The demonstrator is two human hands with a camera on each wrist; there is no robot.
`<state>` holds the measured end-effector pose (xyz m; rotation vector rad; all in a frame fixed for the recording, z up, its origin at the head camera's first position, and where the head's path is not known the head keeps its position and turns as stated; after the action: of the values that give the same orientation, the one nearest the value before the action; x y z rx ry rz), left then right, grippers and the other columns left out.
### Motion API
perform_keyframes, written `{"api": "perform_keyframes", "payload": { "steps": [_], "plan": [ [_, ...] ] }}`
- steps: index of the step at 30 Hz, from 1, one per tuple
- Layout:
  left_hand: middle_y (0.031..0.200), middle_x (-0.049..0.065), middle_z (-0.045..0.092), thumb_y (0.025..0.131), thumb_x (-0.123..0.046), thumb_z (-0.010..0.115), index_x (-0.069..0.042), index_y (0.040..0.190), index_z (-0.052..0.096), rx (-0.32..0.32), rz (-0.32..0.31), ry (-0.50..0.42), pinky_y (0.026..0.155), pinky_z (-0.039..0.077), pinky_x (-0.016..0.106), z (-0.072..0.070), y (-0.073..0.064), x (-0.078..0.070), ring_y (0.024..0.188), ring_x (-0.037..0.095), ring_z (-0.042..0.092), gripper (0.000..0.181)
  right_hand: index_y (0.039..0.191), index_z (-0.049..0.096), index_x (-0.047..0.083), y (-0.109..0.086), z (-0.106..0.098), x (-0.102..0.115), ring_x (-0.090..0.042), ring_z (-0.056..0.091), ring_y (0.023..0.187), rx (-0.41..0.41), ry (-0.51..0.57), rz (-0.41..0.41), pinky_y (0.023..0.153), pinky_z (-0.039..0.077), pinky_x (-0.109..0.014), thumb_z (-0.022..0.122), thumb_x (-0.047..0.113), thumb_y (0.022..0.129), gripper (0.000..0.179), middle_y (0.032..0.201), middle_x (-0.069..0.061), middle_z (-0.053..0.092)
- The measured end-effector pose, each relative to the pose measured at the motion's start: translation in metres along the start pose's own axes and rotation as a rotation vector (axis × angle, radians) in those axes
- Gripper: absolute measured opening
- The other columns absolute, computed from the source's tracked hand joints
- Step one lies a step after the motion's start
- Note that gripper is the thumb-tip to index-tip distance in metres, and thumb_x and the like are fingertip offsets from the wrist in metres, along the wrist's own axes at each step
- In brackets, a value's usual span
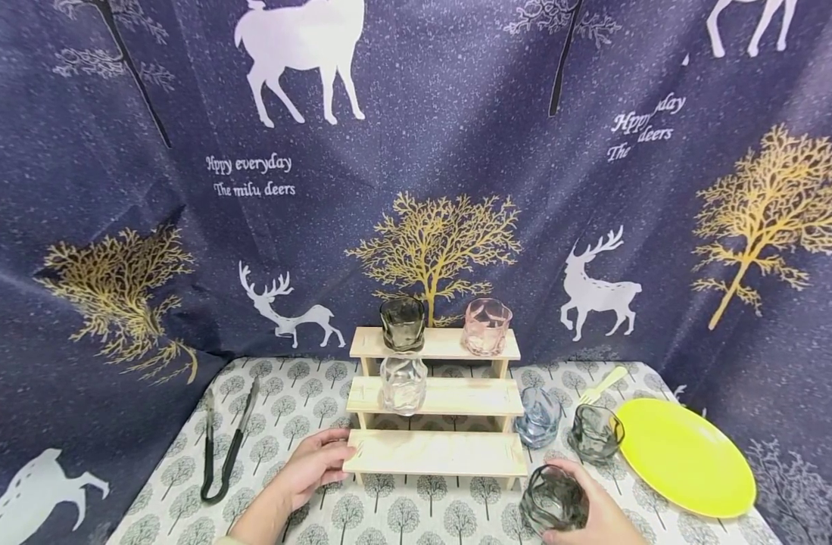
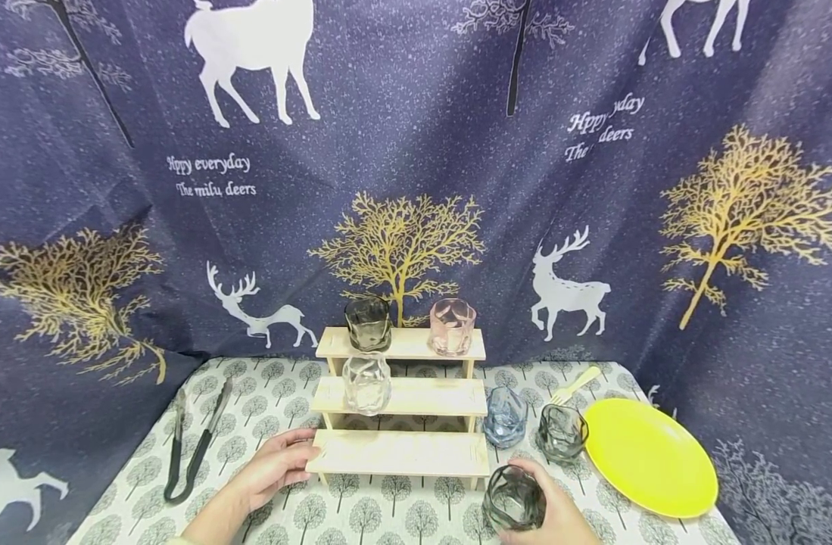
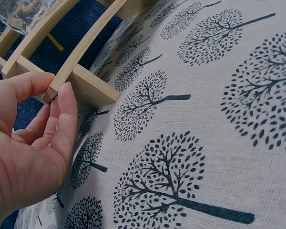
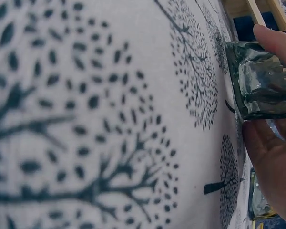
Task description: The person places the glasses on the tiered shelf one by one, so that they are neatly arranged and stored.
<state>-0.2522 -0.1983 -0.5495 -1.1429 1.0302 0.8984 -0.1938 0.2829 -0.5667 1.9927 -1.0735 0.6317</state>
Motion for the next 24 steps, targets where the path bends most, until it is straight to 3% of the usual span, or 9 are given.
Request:
{"api": "perform_keyframes", "payload": {
  "steps": [7,13,18,20,24],
  "plan": [
    [0.11,0.009,0.069,0.095,-0.009,0.072,0.012,0.148,0.04,-0.004,0.002,-0.004,0.072,0.06,0.026,0.0,0.0,0.0,0.089,0.02,0.069,0.065,0.141,0.052,-0.002,-0.002,0.004,-0.001,-0.005,0.062,0.112,-0.025,0.031,-0.014,0.094,0.049,-0.019,0.103,0.018,0.061,0.096,0.126,0.002,0.067],
    [0.107,0.007,0.07,0.095,-0.009,0.072,0.012,0.145,0.044,-0.005,0.001,0.0,0.07,0.06,0.026,-0.001,0.002,0.001,0.088,0.02,0.07,0.061,0.141,0.052,0.0,-0.001,0.003,0.01,-0.007,0.064,0.11,-0.042,0.105,0.167,0.09,0.054,-0.025,0.1,0.013,0.065,0.091,0.125,-0.001,0.068],
    [0.105,0.007,0.07,0.094,-0.009,0.072,0.011,0.144,0.045,-0.006,0.004,-0.002,0.07,0.06,0.026,-0.002,0.002,0.003,0.087,0.02,0.07,0.06,0.142,0.054,0.008,0.005,-0.004,0.024,-0.003,0.061,0.112,-0.083,0.056,0.285,0.086,0.054,-0.027,0.099,0.017,0.067,0.089,0.126,0.003,0.067],
    [0.106,0.008,0.07,0.094,-0.008,0.072,0.011,0.144,0.045,-0.005,0.007,-0.006,0.07,0.06,0.026,-0.002,0.002,0.003,0.087,0.021,0.07,0.06,0.142,0.054,0.011,0.008,-0.006,0.029,-0.003,0.06,0.111,-0.095,0.043,0.293,0.086,0.054,-0.028,0.1,0.019,0.067,0.088,0.127,0.004,0.066],
    [0.106,0.008,0.069,0.094,-0.008,0.072,0.011,0.144,0.046,-0.005,0.007,-0.01,0.07,0.06,0.026,-0.001,0.002,0.002,0.087,0.021,0.07,0.059,0.141,0.054,0.009,0.015,-0.012,0.038,-0.005,0.059,0.111,-0.114,0.014,0.234,0.086,0.054,-0.028,0.1,0.019,0.067,0.088,0.127,0.0,0.063]
  ]
}}
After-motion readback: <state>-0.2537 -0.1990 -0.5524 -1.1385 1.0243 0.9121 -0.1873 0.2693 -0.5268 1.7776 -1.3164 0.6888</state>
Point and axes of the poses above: each hand's wrist, its own y-axis towards the middle knuckle, its own z-axis out of the palm, x = y × z, the point moved 2 cm from there along y, towards the middle knuckle
